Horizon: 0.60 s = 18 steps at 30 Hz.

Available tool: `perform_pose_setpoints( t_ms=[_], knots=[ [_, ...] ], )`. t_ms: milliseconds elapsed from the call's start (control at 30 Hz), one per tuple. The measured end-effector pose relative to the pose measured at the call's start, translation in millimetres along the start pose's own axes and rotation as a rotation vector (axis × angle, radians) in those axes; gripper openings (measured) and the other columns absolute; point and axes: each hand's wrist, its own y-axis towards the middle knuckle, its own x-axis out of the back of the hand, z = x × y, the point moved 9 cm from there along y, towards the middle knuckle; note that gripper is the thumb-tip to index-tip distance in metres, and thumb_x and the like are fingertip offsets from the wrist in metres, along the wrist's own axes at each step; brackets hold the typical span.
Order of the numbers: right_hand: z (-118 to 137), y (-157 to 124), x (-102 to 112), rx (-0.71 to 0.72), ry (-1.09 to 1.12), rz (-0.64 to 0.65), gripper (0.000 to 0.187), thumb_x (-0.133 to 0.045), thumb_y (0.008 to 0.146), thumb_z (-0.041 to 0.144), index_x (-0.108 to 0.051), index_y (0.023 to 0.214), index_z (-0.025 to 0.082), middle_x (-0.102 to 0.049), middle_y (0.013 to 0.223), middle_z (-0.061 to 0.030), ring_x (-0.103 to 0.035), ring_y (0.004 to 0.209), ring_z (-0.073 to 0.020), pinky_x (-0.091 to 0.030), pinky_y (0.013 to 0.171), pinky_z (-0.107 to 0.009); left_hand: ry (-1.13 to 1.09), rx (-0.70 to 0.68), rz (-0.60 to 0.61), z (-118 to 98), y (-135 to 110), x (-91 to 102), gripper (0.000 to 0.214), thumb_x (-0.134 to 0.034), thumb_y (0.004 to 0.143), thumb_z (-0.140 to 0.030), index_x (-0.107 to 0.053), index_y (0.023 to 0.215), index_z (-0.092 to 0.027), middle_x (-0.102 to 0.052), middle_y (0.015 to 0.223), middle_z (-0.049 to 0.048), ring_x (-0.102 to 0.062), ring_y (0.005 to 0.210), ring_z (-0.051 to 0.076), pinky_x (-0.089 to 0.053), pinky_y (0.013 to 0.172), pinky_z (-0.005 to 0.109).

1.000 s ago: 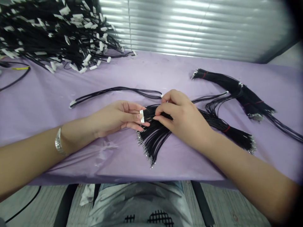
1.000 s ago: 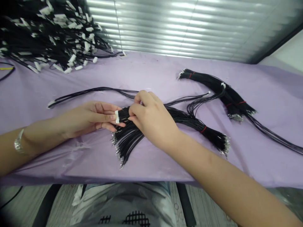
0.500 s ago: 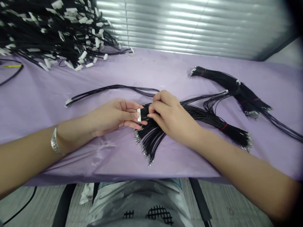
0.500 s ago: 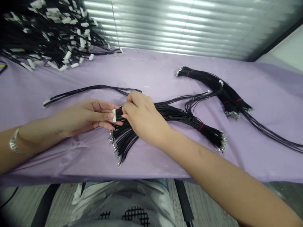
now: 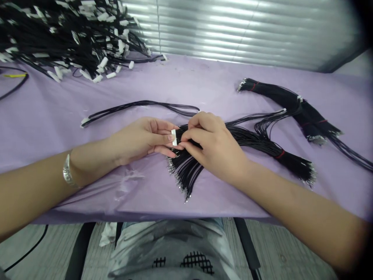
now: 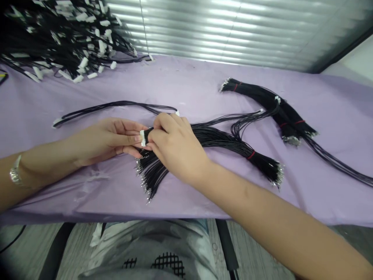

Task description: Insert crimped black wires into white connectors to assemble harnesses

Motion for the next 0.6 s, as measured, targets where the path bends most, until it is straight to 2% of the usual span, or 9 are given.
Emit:
perform_pose_setpoints(
  t_ms=[200, 433, 500, 600],
  knots=[
    [-2, 0, -9, -0.047, -0.068, 0.035, 0.024, -0.038, 0.093, 0.018, -0.06, 0.088, 0.011, -0.054, 0.1, -0.0143, -0.048, 0.091, -0.022, -0.039, 0.083, -0.038, 0.049, 0.008, -0.027, -1, 0, 0.2, 0.018, -0.058, 0.079, -0.003, -0.071, 0.088, -0.013, -0.071, 0.081, 0.0048, -0.069, 0.075, 0.014, -0.058, 0.063, 0.019],
    [-2, 1, -20, -0.023, -0.081, 0.08, 0.023, -0.037, 0.093, 0.016, -0.059, 0.089, 0.01, -0.053, 0.102, -0.0155, -0.046, 0.094, -0.0227, -0.039, 0.086, -0.039, 0.073, -0.014, 0.016, -1, 0, -3.6, 0.018, -0.059, 0.08, -0.005, -0.072, 0.089, -0.014, -0.071, 0.084, 0.0051, -0.069, 0.078, 0.015, -0.058, 0.064, 0.02],
    [0, 2, -13, -0.02, -0.096, 0.068, 0.023, -0.037, 0.093, 0.016, -0.059, 0.09, 0.011, -0.053, 0.103, -0.0149, -0.046, 0.095, -0.0225, -0.039, 0.085, -0.039, 0.044, -0.008, 0.005, -2, -1, -3.9, 0.016, -0.061, 0.078, -0.005, -0.072, 0.087, -0.012, -0.071, 0.083, 0.0061, -0.069, 0.077, 0.015, -0.059, 0.064, 0.021],
    [5, 3, 12, 0.005, -0.115, -0.017, 0.023, -0.04, 0.093, 0.019, -0.061, 0.089, 0.013, -0.053, 0.103, -0.0133, -0.046, 0.094, -0.0222, -0.039, 0.084, -0.039, -0.032, -0.024, -0.036, -4, 0, -0.3, 0.014, -0.062, 0.077, -0.003, -0.071, 0.085, -0.01, -0.071, 0.082, 0.0076, -0.069, 0.075, 0.016, -0.058, 0.066, 0.022]
  ],
)
